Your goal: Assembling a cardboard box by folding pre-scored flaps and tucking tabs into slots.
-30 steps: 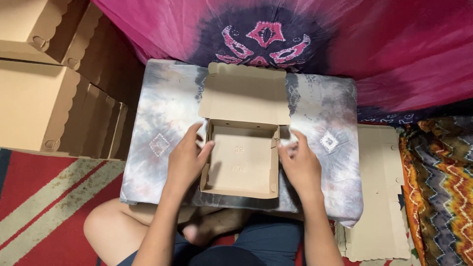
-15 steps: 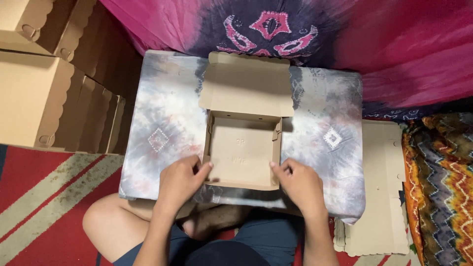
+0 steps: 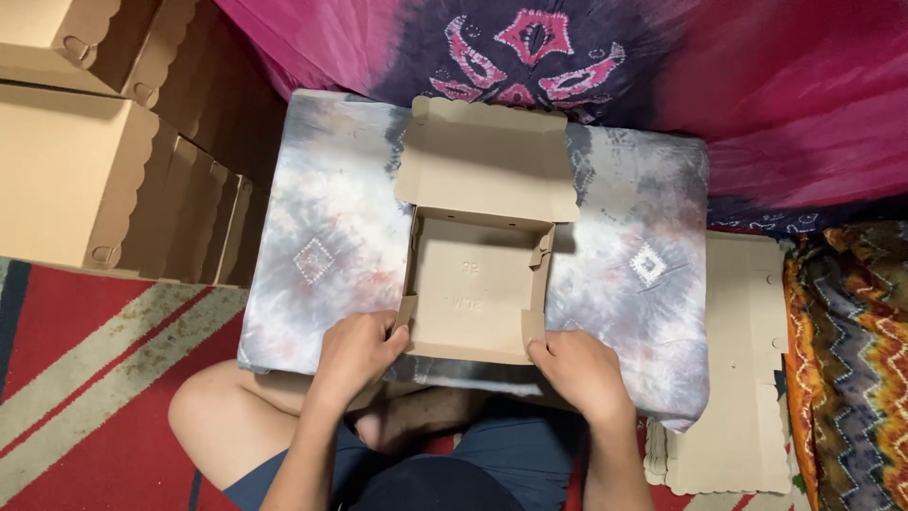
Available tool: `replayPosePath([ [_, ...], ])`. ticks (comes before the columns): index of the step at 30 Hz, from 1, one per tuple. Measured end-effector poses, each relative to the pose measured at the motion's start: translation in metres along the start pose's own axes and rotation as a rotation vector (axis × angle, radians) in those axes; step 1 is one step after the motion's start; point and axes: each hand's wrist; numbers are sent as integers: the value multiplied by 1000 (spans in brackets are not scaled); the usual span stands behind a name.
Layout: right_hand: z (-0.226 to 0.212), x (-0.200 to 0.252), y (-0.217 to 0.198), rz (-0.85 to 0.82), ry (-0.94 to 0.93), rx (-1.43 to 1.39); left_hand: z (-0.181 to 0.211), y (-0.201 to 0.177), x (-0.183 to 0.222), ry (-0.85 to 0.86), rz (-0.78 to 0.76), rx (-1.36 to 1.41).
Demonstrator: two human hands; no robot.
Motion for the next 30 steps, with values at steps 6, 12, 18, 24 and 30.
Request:
replayPosePath([
  [6, -2, 4, 8, -39, 18, 224, -15, 21, 7, 0, 107, -190],
  [12, -7, 12, 0, -84, 32, 192, 0, 6, 19, -49, -8, -251],
  [18, -20, 20, -26, 240, 28, -89, 8, -7, 12, -11, 194, -29],
  [24, -30, -10, -46, 546, -99, -212, 45, -18, -14, 220, 538, -25],
  [30, -42, -45, -53, 485, -130, -39, 55, -15, -49, 180, 524, -77],
])
Point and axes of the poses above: each hand's wrist, its own x-axis away from the middle knuckle, its own y-axis out of the palm, z = x × y, and after that the axes turned 12 degrees about -y, right-handed
